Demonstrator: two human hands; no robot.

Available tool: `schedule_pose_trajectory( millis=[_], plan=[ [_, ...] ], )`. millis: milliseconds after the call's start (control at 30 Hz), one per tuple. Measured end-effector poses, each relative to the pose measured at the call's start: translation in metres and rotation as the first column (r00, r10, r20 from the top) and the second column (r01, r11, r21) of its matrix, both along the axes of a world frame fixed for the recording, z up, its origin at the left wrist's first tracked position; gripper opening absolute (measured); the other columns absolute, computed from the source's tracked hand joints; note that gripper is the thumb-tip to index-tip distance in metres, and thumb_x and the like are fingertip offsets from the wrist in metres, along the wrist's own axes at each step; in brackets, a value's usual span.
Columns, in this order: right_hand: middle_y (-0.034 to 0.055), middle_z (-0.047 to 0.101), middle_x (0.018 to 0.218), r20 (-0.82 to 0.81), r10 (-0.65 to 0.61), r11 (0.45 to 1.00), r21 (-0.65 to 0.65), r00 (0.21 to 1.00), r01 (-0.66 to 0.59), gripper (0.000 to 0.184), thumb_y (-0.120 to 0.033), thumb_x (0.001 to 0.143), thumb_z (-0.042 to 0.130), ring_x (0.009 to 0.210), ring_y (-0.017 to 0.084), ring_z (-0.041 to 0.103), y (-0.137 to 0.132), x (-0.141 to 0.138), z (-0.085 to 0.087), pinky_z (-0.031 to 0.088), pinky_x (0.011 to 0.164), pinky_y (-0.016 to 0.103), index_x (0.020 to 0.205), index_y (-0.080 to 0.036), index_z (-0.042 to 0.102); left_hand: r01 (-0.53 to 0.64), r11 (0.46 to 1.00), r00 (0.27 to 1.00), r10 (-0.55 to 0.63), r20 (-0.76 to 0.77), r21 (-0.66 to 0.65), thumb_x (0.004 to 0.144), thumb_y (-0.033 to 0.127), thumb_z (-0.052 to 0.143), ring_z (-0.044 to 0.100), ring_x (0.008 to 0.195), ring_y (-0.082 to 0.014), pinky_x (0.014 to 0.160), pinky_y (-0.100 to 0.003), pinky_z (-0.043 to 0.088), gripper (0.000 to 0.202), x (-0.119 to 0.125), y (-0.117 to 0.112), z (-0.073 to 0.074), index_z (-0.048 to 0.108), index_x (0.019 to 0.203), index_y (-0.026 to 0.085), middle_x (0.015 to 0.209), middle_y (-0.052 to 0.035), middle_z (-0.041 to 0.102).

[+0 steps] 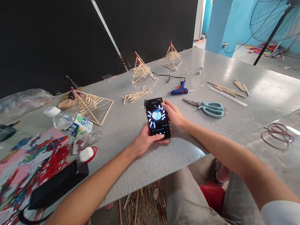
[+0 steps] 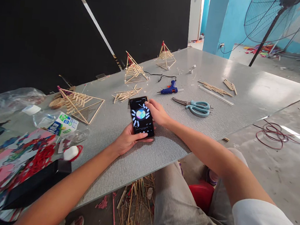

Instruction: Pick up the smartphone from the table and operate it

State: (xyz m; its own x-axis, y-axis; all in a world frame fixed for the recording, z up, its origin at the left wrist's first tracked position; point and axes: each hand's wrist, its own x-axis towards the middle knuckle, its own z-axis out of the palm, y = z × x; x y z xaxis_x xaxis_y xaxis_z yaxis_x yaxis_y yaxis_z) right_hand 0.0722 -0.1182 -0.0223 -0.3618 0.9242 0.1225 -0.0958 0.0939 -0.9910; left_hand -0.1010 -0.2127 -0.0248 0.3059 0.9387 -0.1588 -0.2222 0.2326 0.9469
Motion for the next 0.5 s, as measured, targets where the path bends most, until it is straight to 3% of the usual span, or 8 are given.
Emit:
schedule_pose_trajectory(
  millis=[100, 167, 333, 500],
  plan=[
    [-0.0027, 0.043, 0.079, 0.007, -0.004, 1.000, 0.005, 1.000, 0.004, 0.045, -0.068, 0.094, 0.057, 0.073, 0.016, 0.044, 0.0002, -0.0008, 0.0001, 0.036, 0.060, 0.028, 0.086, -0.026, 0.044, -0.034, 0.996, 0.998, 0.039, 0.057, -0.081, 0.088, 0.042, 0.086, 0.076, 0.120, -0.0411, 0.081, -0.055, 0.073, 0.056, 0.0004, 0.0016, 0.0021, 0.070, 0.134, 0.014, 0.135, -0.0210, 0.076],
    [-0.0030, 0.043, 0.077, 0.006, 0.000, 1.000, 0.002, 1.000, 0.000, 0.044, -0.067, 0.095, 0.055, 0.072, 0.016, 0.043, 0.0004, -0.0014, 0.0009, 0.035, 0.060, 0.028, 0.087, -0.026, 0.044, -0.041, 0.994, 0.995, 0.050, 0.084, -0.105, 0.088, 0.047, 0.084, 0.076, 0.117, -0.0414, 0.077, -0.056, 0.073, 0.057, 0.0007, 0.0020, 0.0035, 0.072, 0.132, 0.013, 0.136, -0.0217, 0.076],
    [-0.0027, 0.045, 0.077, -0.009, -0.002, 1.000, 0.000, 1.000, 0.002, 0.042, -0.067, 0.096, 0.051, 0.070, 0.015, 0.044, 0.0019, -0.0022, 0.0025, 0.036, 0.061, 0.029, 0.088, -0.025, 0.045, -0.081, 0.993, 0.996, 0.084, 0.029, -0.090, 0.079, 0.029, 0.091, 0.078, 0.102, -0.0349, 0.071, -0.052, 0.074, 0.051, 0.0032, 0.0002, 0.0057, 0.072, 0.124, 0.012, 0.125, -0.0185, 0.079],
    [-0.0020, 0.045, 0.078, -0.023, -0.008, 1.000, -0.016, 1.000, 0.007, 0.040, -0.064, 0.097, 0.050, 0.072, 0.016, 0.044, 0.0045, -0.0033, 0.0007, 0.036, 0.061, 0.028, 0.088, -0.025, 0.045, -0.097, 0.986, 0.993, 0.106, 0.058, -0.137, 0.083, 0.032, 0.082, 0.077, 0.110, -0.0405, 0.073, -0.059, 0.072, 0.052, 0.0024, 0.0010, 0.0040, 0.070, 0.129, 0.011, 0.130, -0.0206, 0.077]
  ],
)
